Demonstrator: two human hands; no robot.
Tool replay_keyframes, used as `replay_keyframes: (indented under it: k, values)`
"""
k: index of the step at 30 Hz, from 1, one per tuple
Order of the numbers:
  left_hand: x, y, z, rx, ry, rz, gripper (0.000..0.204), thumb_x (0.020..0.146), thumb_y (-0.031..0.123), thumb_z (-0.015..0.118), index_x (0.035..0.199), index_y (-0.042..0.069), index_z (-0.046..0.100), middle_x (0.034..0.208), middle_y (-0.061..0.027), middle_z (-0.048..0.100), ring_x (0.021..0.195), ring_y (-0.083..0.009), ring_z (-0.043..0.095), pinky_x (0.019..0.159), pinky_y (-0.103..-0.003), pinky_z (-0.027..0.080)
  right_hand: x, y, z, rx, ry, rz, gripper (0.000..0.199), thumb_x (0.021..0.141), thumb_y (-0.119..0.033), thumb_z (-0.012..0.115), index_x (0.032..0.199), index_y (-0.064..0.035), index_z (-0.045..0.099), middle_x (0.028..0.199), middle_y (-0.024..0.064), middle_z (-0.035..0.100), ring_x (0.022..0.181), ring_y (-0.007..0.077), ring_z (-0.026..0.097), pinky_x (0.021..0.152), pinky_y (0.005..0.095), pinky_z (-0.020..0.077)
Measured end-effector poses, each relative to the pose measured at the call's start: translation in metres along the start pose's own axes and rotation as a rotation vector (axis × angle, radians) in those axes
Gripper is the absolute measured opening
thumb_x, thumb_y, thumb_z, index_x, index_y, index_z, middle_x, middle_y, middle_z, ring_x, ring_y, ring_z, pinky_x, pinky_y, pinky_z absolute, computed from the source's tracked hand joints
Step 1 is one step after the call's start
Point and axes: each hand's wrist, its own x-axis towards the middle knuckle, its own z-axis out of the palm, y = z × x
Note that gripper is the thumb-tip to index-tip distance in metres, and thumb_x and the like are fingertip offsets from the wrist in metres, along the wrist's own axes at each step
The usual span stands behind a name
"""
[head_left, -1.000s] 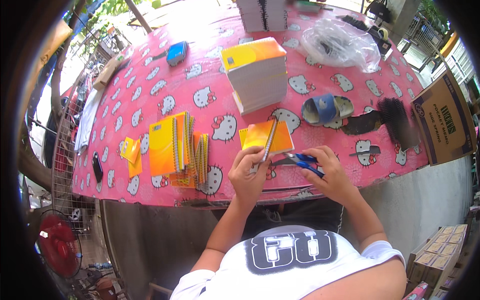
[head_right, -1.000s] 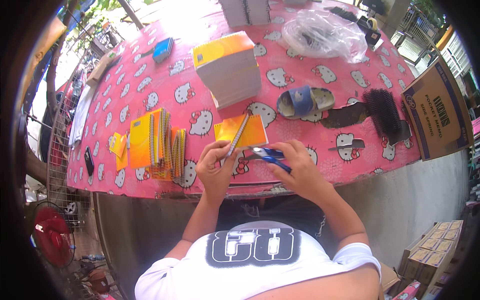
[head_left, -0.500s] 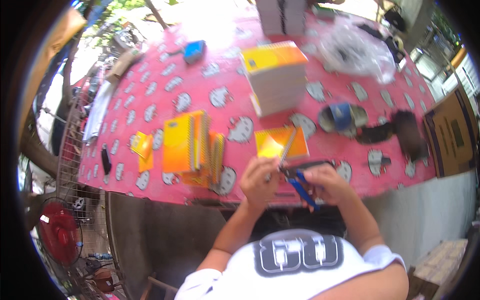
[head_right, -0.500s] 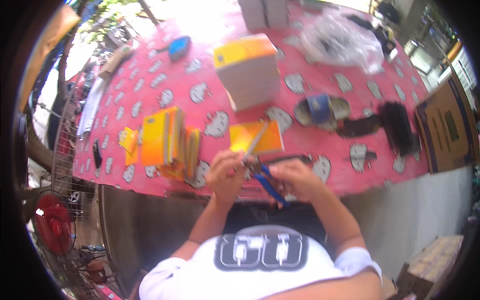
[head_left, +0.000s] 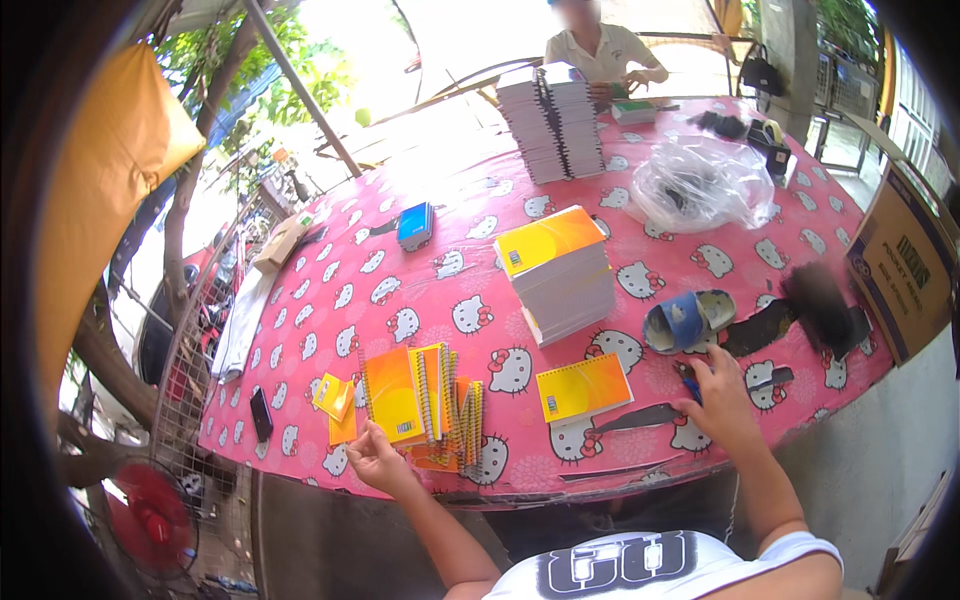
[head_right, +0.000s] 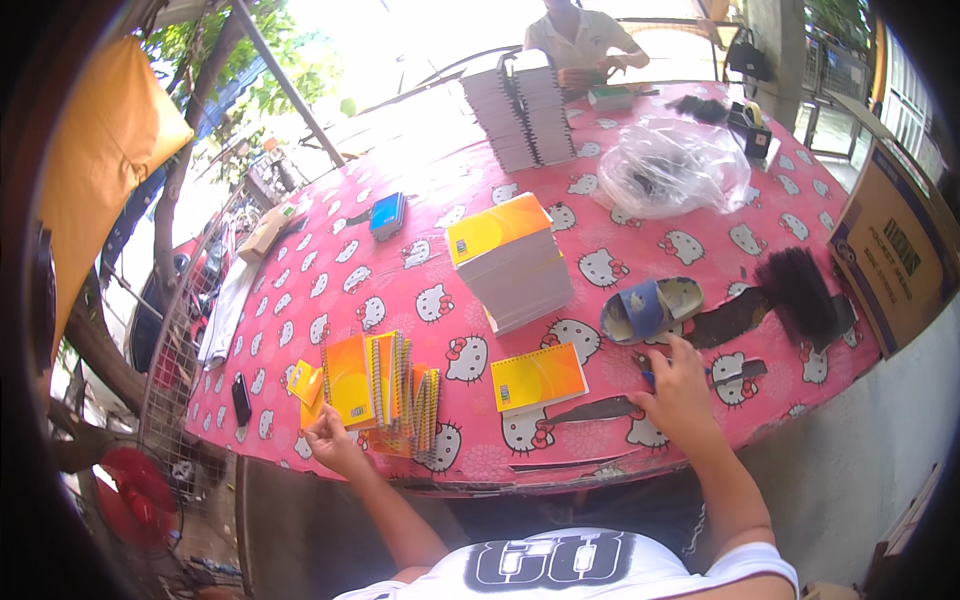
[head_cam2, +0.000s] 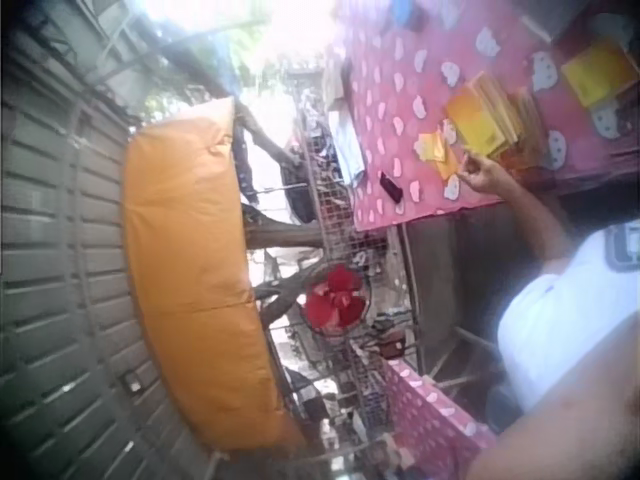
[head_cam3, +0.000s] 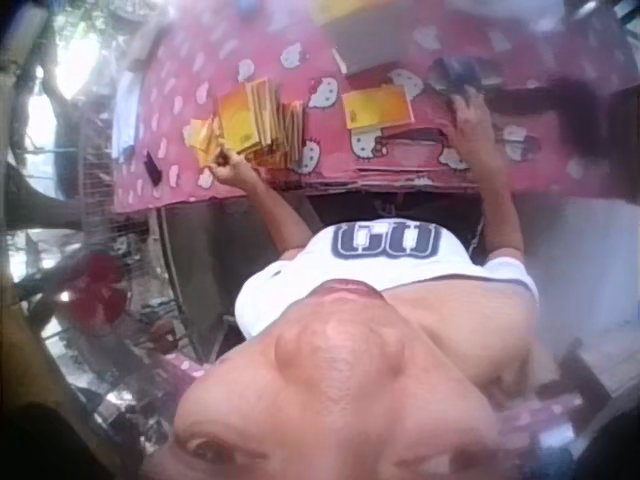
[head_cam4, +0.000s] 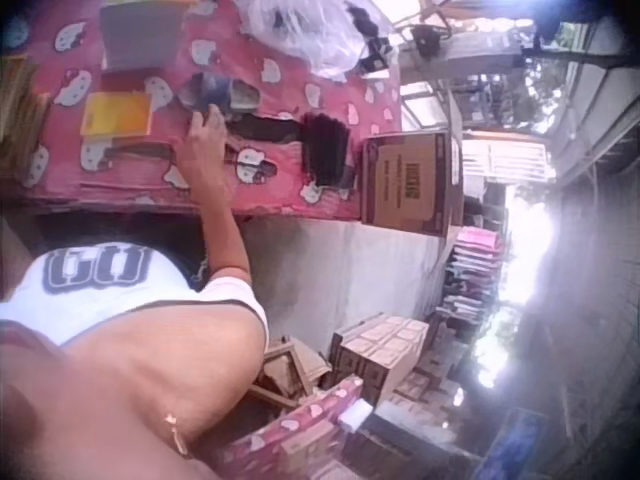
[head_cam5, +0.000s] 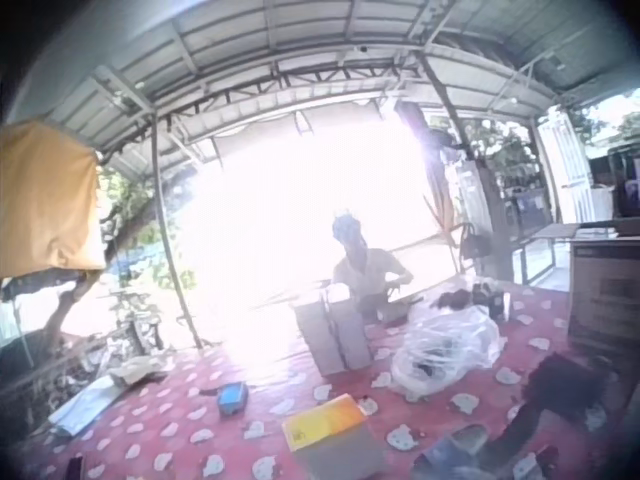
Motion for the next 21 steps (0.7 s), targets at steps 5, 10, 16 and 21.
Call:
replay_keyframes:
  k: [5, 10, 16, 21]
  values:
    - [-0.005, 0.016, 0.014, -0.137, -0.036, -0.082, 0.017, 0.09, 0.003, 0.058, 0.104, 0.0, 0.049, 0.099, -0.014, 0.064, 0.088, -0.0147, 0.062, 0.079, -0.027, 0.05, 0.055, -0.031, 0.032, 0.385, -0.34, -0.131, 0.056, 0.069, -0.023, 0.076, 0.115, -0.0003, 0.056, 0.128, 0.017, 0.047, 0.121, 0.0336, 0.046, 0.099, 0.0389, 0.0405]
    - [-0.005, 0.024, 0.006, -0.122, -0.081, 0.112, 0.027, 0.089, 0.002, 0.058, 0.114, -0.001, 0.047, 0.108, -0.0143, 0.061, 0.101, -0.0183, 0.058, 0.088, -0.029, 0.047, 0.091, -0.032, 0.08, 0.183, -0.46, -0.381, 0.057, 0.067, -0.022, 0.078, 0.115, -0.002, 0.055, 0.122, 0.0143, 0.052, 0.117, 0.0319, 0.048, 0.098, 0.0386, 0.0396]
    - [-0.056, 0.104, 0.01, -0.383, -0.394, 0.272, 0.034, 0.087, 0.0, 0.059, 0.118, -0.003, 0.045, 0.113, -0.0127, 0.056, 0.104, -0.0195, 0.055, 0.094, -0.035, 0.043, 0.111, -0.046, 0.067, 0.1, -0.762, -0.221, 0.07, 0.06, -0.029, 0.083, 0.117, -0.0038, 0.051, 0.118, 0.0148, 0.053, 0.116, 0.0314, 0.049, 0.095, 0.043, 0.0411]
    - [-0.115, 0.085, 0.066, -0.449, -0.819, -0.273, 0.051, 0.084, -0.002, 0.06, 0.13, 0.002, 0.04, 0.122, -0.0113, 0.051, 0.111, -0.0224, 0.054, 0.099, -0.032, 0.039, 0.107, -0.049, 0.066, 0.098, -0.68, -0.238, 0.071, 0.059, -0.027, 0.083, 0.117, -0.0035, 0.049, 0.115, 0.0154, 0.055, 0.115, 0.0322, 0.05, 0.091, 0.0434, 0.0429]
